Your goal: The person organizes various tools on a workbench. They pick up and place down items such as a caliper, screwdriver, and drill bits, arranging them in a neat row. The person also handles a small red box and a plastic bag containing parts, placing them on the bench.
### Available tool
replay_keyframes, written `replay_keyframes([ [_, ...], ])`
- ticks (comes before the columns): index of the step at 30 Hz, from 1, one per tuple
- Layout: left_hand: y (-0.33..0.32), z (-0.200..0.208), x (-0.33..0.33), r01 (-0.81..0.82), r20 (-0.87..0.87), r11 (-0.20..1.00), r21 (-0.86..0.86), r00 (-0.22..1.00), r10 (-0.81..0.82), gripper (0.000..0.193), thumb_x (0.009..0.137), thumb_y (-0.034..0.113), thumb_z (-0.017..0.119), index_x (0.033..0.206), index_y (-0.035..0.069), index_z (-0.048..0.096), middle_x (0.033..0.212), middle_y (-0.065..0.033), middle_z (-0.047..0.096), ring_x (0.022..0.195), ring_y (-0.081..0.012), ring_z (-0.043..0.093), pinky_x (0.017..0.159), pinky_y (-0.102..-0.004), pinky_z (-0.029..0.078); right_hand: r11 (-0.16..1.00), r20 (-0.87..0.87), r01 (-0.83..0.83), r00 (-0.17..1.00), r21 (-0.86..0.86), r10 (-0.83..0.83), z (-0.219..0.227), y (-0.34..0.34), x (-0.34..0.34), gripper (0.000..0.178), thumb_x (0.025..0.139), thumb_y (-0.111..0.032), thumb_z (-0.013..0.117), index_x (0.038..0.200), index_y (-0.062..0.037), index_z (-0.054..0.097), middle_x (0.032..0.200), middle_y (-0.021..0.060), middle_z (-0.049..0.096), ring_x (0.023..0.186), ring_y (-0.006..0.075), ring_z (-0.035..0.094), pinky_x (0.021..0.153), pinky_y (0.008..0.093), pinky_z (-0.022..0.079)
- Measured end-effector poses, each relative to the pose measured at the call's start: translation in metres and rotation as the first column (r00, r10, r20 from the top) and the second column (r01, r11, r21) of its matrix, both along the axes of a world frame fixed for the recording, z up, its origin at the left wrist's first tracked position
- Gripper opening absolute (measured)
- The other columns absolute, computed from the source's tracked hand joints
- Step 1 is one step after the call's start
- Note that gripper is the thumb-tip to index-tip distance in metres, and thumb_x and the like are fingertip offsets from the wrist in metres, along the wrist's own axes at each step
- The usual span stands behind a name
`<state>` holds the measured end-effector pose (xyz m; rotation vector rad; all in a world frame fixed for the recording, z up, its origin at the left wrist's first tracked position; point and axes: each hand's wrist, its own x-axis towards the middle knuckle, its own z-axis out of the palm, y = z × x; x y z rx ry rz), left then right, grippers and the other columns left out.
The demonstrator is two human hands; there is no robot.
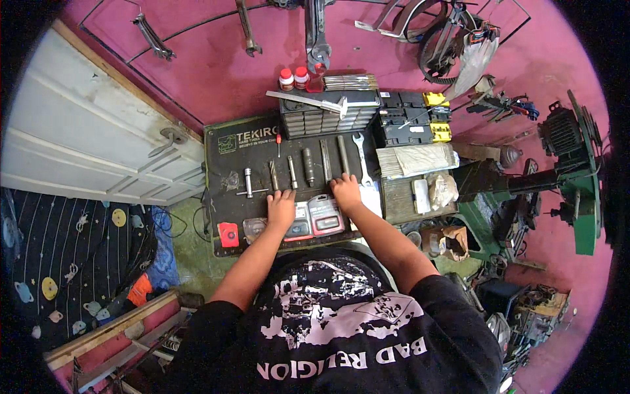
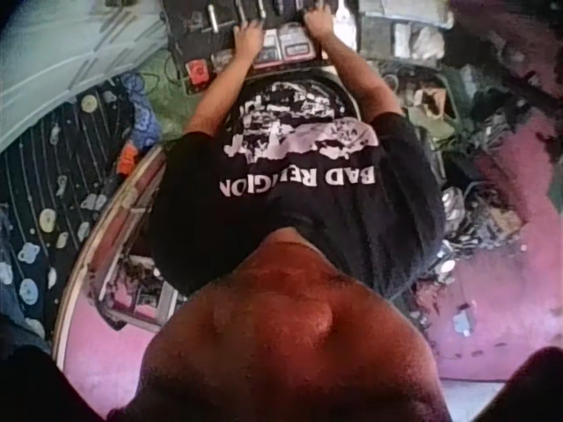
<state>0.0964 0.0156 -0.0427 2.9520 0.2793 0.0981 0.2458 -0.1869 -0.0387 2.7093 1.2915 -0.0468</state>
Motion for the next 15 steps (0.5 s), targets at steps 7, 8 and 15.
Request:
replay_keyframes([
  [7,0.003,-0.017,0.006,0.058,-0.018,0.997,0.053,0.998,-0.057,0.020,0.088,0.013,0.063,0.103,0.010,0.076,0.098,-0.0043,0.068,0.100,-0.0258,0.061,0.086,-0.0426,0.046,0.996,0.061,-0.087,0.994,0.013,0.086,-0.010,-0.003,0.005,0.014,0.092,-0.021,0.057,0.099,-0.0119,0.066,0.095,0.0044,0.073,0.106,0.0234,0.059,0.088,0.0402,0.043],
  [8,0.006,-0.017,0.006,0.074,-0.021,0.997,0.038,0.997,-0.073,0.018,0.088,0.014,0.063,0.100,0.010,0.076,0.097,-0.0042,0.068,0.099,-0.0258,0.061,0.086,-0.0426,0.046,0.993,0.061,-0.119,0.991,0.007,0.118,-0.007,-0.004,0.007,0.014,0.092,-0.021,0.057,0.099,-0.0115,0.066,0.094,0.0046,0.072,0.105,0.0236,0.059,0.088,0.0403,0.043],
  [15,0.013,0.059,-0.004,0.096,0.209,0.963,-0.253,0.977,-0.043,0.015,0.084,0.022,0.075,0.096,0.013,0.076,0.097,-0.0039,0.070,0.103,-0.0265,0.060,0.088,-0.0454,0.045,0.902,0.086,-0.270,0.963,0.337,0.256,0.044,-0.034,0.017,0.016,0.084,-0.021,0.064,0.094,-0.0092,0.064,0.091,0.0063,0.064,0.100,0.0262,0.057,0.088,0.0412,0.042],
])
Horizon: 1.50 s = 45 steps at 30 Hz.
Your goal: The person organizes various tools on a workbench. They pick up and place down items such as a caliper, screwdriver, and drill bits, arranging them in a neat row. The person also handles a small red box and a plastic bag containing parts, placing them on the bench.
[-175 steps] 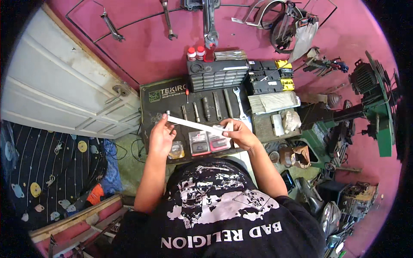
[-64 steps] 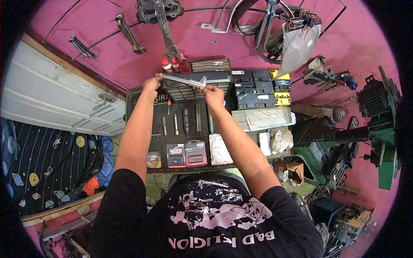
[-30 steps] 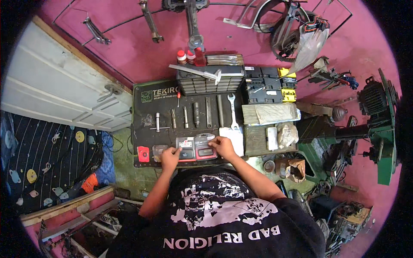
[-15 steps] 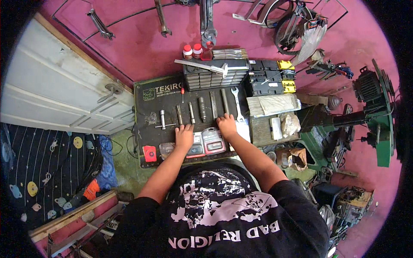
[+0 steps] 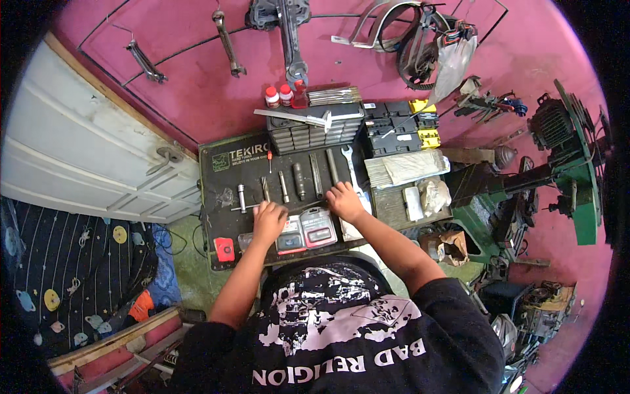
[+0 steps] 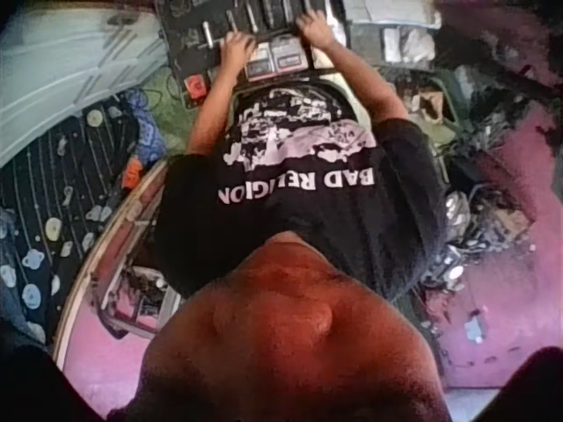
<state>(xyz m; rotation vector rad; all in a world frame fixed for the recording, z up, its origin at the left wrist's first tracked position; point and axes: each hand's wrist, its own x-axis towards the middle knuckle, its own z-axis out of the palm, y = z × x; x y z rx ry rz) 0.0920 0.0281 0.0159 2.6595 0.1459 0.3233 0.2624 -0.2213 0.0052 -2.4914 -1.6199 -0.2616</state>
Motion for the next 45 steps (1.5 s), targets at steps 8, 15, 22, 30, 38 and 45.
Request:
replay_keyframes([
  [8,0.003,0.003,-0.083,-0.347,-0.354,0.725,-0.595,0.923,0.151,0.038,0.095,0.040,0.073,0.081,0.004,0.077,0.068,-0.0072,0.067,0.061,-0.0153,0.060,0.059,-0.0333,0.045,0.954,-0.547,0.210,0.835,0.214,-0.061,0.061,-0.054,-0.056,0.018,0.090,-0.028,0.074,0.084,-0.0116,0.068,0.088,0.0028,0.067,0.098,0.0258,0.057,0.092,0.0515,0.031],
  [15,-0.042,0.002,-0.070,-0.498,-0.477,0.571,-0.653,0.856,0.201,0.045,0.099,0.038,0.068,0.074,0.001,0.074,0.058,0.0002,0.059,0.053,-0.0095,0.051,0.053,-0.0309,0.040,0.888,-0.822,0.455,0.532,0.075,-0.203,0.037,-0.088,-0.050,0.033,0.095,-0.039,0.071,0.079,-0.0108,0.076,0.080,0.0084,0.071,0.087,0.0260,0.063,0.091,0.0473,0.034],
  [22,-0.039,0.082,-0.019,-0.063,-0.235,0.854,-0.516,0.970,-0.071,0.018,0.087,0.016,0.075,0.101,0.006,0.080,0.093,-0.0119,0.078,0.086,-0.0221,0.068,0.082,-0.0359,0.053,0.884,-0.554,0.441,0.780,0.155,-0.291,0.113,-0.102,-0.012,0.013,0.089,-0.026,0.075,0.084,-0.0150,0.077,0.086,0.0024,0.071,0.098,0.0239,0.061,0.094,0.0488,0.035],
  [30,0.027,0.156,0.130,-0.021,0.122,0.999,0.035,0.992,0.017,0.015,0.085,0.024,0.076,0.097,0.015,0.081,0.099,-0.0048,0.077,0.100,-0.0275,0.064,0.093,-0.0452,0.043,0.962,0.249,0.214,0.935,0.169,-0.251,0.200,-0.038,0.109,0.009,0.086,-0.017,0.065,0.092,-0.0165,0.071,0.094,0.0006,0.067,0.112,0.0251,0.057,0.101,0.0626,0.033],
  [38,0.041,0.145,0.233,-0.314,0.079,0.947,0.072,0.948,0.309,0.016,0.088,0.028,0.073,0.099,0.019,0.081,0.103,-0.0081,0.076,0.106,-0.0328,0.065,0.088,-0.0517,0.047,0.921,0.222,0.378,0.910,-0.100,-0.349,0.183,0.036,0.229,0.021,0.090,-0.017,0.060,0.093,-0.0130,0.079,0.096,0.0083,0.077,0.112,0.0278,0.065,0.106,0.0628,0.033],
  [45,0.046,0.122,0.250,-0.432,-0.001,0.900,0.054,0.901,0.433,0.015,0.087,0.030,0.076,0.099,0.022,0.082,0.102,-0.0081,0.076,0.106,-0.0338,0.064,0.090,-0.0525,0.044,0.901,0.136,0.393,0.918,-0.182,-0.372,0.163,0.046,0.247,0.019,0.089,-0.019,0.061,0.093,-0.0156,0.080,0.098,0.0062,0.078,0.108,0.0247,0.068,0.101,0.0590,0.037],
])
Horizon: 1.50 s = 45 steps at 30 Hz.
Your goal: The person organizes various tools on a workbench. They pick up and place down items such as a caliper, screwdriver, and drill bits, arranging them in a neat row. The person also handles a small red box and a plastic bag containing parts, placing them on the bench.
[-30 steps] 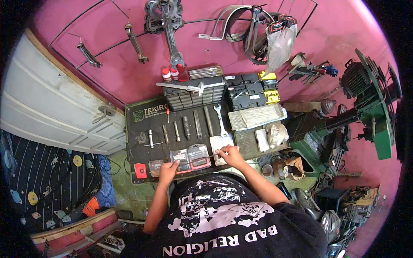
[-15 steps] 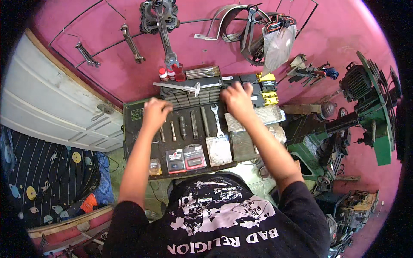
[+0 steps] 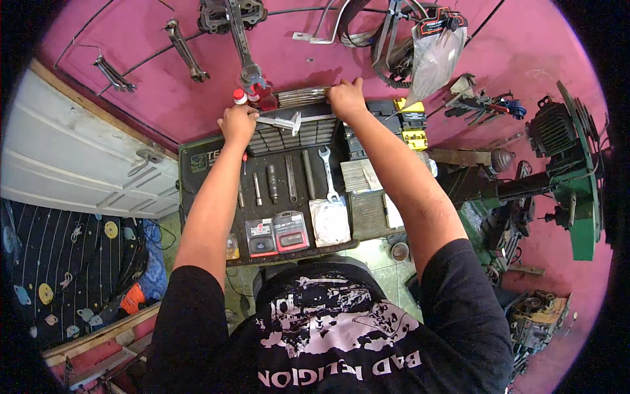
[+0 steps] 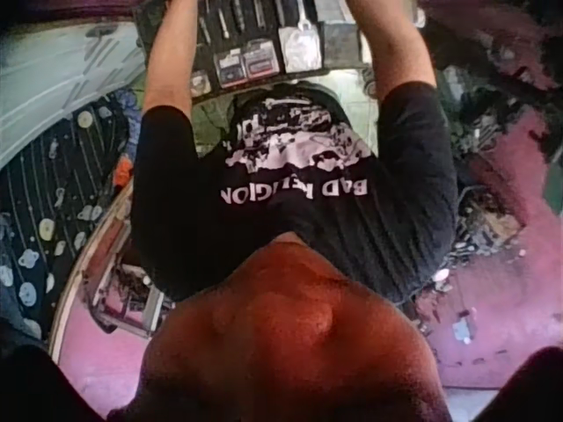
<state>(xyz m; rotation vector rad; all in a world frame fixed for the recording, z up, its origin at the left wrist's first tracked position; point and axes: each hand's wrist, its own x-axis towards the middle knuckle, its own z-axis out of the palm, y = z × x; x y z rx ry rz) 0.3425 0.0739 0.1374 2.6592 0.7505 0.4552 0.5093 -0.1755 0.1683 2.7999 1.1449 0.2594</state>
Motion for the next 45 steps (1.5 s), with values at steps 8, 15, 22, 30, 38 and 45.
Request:
replay_keyframes([
  [8,0.011,-0.009,0.017,-0.004,-0.039,0.999,0.037,0.999,0.005,0.016,0.088,0.029,0.073,0.098,0.024,0.083,0.101,-0.0065,0.077,0.108,-0.0304,0.065,0.090,-0.0536,0.044,0.999,0.115,-0.038,0.993,0.037,0.033,-0.022,-0.003,-0.001,0.017,0.087,-0.017,0.063,0.091,-0.0145,0.079,0.097,0.0054,0.078,0.107,0.0237,0.067,0.094,0.0526,0.040],
  [15,0.008,-0.007,0.019,-0.038,-0.103,0.998,0.047,0.994,0.043,0.017,0.089,0.030,0.071,0.100,0.024,0.083,0.103,-0.0064,0.077,0.109,-0.0322,0.067,0.089,-0.0568,0.044,0.990,0.183,-0.074,0.982,0.117,0.052,-0.038,-0.005,-0.001,0.017,0.086,-0.019,0.063,0.088,-0.0133,0.078,0.095,0.0041,0.076,0.104,0.0231,0.066,0.090,0.0493,0.042],
  [22,0.004,-0.002,0.014,-0.027,-0.092,0.996,0.083,0.995,0.034,0.017,0.089,0.031,0.071,0.099,0.023,0.083,0.102,-0.0069,0.077,0.109,-0.0326,0.065,0.090,-0.0577,0.044,0.979,0.219,-0.070,0.975,0.189,0.027,-0.040,-0.007,-0.006,0.015,0.085,-0.018,0.063,0.083,-0.0146,0.078,0.095,0.0052,0.077,0.104,0.0242,0.066,0.087,0.0444,0.045],
  [30,-0.012,0.018,-0.016,0.001,0.233,0.983,0.186,0.971,-0.045,0.017,0.090,0.029,0.071,0.098,0.017,0.081,0.105,-0.0045,0.075,0.107,-0.0300,0.062,0.090,-0.0504,0.042,0.861,0.081,0.077,0.987,0.502,-0.136,0.043,-0.010,-0.041,0.013,0.086,-0.018,0.070,0.089,-0.0081,0.078,0.088,0.0145,0.075,0.089,0.0368,0.069,0.081,0.0491,0.054],
  [38,-0.086,-0.006,-0.152,0.080,0.435,0.989,0.121,0.892,-0.125,0.011,0.087,0.018,0.075,0.098,0.017,0.078,0.106,-0.0013,0.072,0.109,-0.0259,0.060,0.094,-0.0444,0.041,0.663,-0.084,-0.241,0.904,0.709,0.419,0.036,-0.081,-0.227,0.023,0.076,-0.001,0.074,0.098,-0.0084,0.072,0.085,0.0069,0.067,0.082,0.0295,0.062,0.079,0.0423,0.049],
  [45,-0.134,-0.064,-0.274,0.089,0.216,0.988,-0.130,0.975,-0.059,0.010,0.085,0.017,0.076,0.094,0.015,0.077,0.102,-0.0021,0.073,0.103,-0.0260,0.061,0.091,-0.0449,0.042,0.793,-0.461,-0.128,0.754,0.596,0.468,-0.086,-0.130,-0.290,0.016,0.082,-0.013,0.072,0.098,-0.0100,0.075,0.089,0.0093,0.072,0.084,0.0296,0.065,0.079,0.0429,0.052],
])
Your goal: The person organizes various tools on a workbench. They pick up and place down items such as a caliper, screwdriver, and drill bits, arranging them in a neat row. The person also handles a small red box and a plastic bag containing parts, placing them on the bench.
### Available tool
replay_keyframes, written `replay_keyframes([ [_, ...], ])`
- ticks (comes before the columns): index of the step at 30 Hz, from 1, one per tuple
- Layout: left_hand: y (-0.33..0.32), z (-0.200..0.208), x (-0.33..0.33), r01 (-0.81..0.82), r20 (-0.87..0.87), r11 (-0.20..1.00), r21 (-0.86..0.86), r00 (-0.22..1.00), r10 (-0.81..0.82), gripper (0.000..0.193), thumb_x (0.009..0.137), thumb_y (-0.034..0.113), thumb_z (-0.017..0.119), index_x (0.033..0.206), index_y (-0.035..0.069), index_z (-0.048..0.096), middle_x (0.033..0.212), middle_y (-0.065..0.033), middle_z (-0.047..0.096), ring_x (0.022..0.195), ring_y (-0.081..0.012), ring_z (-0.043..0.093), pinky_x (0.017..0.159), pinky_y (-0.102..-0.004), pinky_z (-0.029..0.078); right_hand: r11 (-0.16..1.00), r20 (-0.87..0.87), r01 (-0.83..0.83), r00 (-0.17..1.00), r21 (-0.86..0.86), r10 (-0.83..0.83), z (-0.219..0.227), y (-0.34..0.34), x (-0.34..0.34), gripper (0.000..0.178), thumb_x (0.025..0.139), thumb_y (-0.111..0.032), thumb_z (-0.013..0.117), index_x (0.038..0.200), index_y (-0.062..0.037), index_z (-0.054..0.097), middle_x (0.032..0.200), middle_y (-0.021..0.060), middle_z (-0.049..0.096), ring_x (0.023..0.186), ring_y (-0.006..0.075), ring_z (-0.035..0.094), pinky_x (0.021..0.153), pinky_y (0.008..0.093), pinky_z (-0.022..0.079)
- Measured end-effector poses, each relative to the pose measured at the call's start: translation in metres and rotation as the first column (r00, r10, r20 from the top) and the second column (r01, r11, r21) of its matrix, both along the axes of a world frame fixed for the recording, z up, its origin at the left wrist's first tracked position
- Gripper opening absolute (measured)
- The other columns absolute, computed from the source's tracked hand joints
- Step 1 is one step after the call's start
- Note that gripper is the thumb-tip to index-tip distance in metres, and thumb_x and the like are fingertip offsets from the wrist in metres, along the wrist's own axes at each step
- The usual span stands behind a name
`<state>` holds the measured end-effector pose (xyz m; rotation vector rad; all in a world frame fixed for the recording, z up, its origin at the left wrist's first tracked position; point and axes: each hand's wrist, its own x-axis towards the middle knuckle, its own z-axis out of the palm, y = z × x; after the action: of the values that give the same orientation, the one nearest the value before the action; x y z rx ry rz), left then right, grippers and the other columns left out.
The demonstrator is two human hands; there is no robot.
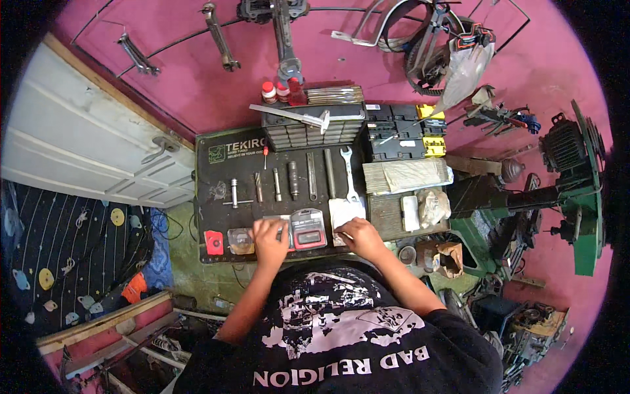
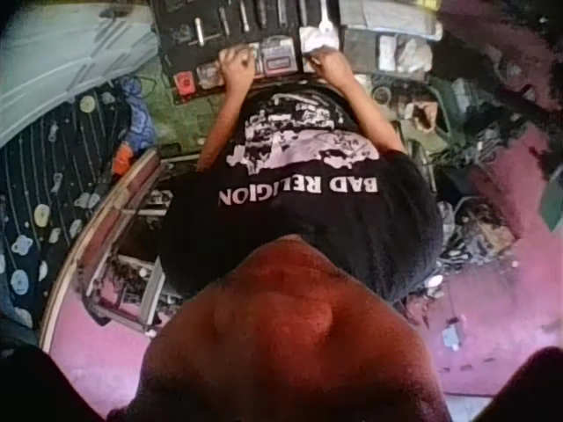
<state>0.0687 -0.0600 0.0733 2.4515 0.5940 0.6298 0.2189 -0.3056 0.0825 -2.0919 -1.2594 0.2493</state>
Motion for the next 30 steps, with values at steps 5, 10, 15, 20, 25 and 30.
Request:
replay_keyframes([
  [5,0.001,-0.042,-0.058,0.017,-0.112,0.970,-0.241,0.993,-0.045,0.009,0.082,0.019,0.080,0.086,0.012,0.077,0.090,-0.0045,0.074,0.091,-0.0277,0.064,0.084,-0.0441,0.046,0.986,0.095,0.064,0.994,-0.156,-0.049,-0.015,-0.018,0.001,0.009,0.081,-0.019,0.075,0.088,-0.0136,0.078,0.083,0.0065,0.074,0.081,0.0269,0.066,0.077,0.0406,0.052],
  [10,0.014,-0.051,-0.073,-0.120,-0.187,0.920,-0.372,0.981,0.052,0.016,0.077,0.019,0.085,0.076,0.007,0.074,0.079,-0.0083,0.072,0.079,-0.0310,0.063,0.080,-0.0444,0.047,0.953,0.017,0.140,0.990,-0.269,-0.141,-0.018,-0.010,-0.015,0.010,0.082,-0.023,0.076,0.082,-0.0124,0.078,0.082,0.0089,0.074,0.083,0.0282,0.067,0.080,0.0433,0.054],
  [15,0.024,-0.035,-0.071,-0.061,-0.091,0.978,-0.201,0.995,0.043,0.019,0.076,0.019,0.086,0.073,0.006,0.072,0.076,-0.0101,0.070,0.078,-0.0334,0.063,0.078,-0.0455,0.047,0.944,-0.001,0.086,0.996,-0.318,-0.091,-0.025,0.005,-0.034,0.014,0.083,-0.023,0.075,0.084,-0.0098,0.077,0.082,0.0106,0.074,0.084,0.0307,0.068,0.080,0.0454,0.055],
  [20,0.033,-0.030,-0.074,-0.046,-0.089,0.982,-0.182,0.996,0.030,0.020,0.075,0.018,0.087,0.073,0.006,0.071,0.076,-0.0106,0.070,0.080,-0.0340,0.063,0.079,-0.0457,0.047,0.965,0.020,0.046,0.999,-0.258,-0.042,-0.027,0.016,-0.030,0.018,0.083,-0.025,0.076,0.085,-0.0075,0.075,0.080,0.0117,0.072,0.083,0.0323,0.067,0.078,0.0468,0.054],
  [25,0.055,-0.036,-0.071,-0.046,-0.159,0.985,-0.168,0.987,0.019,0.020,0.078,0.024,0.085,0.074,0.008,0.072,0.077,-0.0086,0.071,0.082,-0.0322,0.064,0.083,-0.0463,0.045,0.959,0.058,0.119,0.993,-0.259,-0.107,-0.034,0.050,-0.022,0.019,0.083,-0.025,0.076,0.084,-0.0066,0.074,0.077,0.0131,0.071,0.081,0.0339,0.067,0.077,0.0474,0.054],
  [30,0.108,-0.047,-0.032,-0.004,-0.209,0.996,-0.090,0.978,-0.015,0.016,0.085,0.028,0.078,0.089,0.012,0.078,0.089,-0.0076,0.074,0.094,-0.0309,0.065,0.085,-0.0479,0.045,0.980,0.046,0.164,0.986,-0.110,-0.160,-0.039,0.140,0.005,0.016,0.085,-0.023,0.075,0.087,-0.0067,0.074,0.079,0.0169,0.068,0.082,0.0378,0.067,0.074,0.0498,0.055],
])
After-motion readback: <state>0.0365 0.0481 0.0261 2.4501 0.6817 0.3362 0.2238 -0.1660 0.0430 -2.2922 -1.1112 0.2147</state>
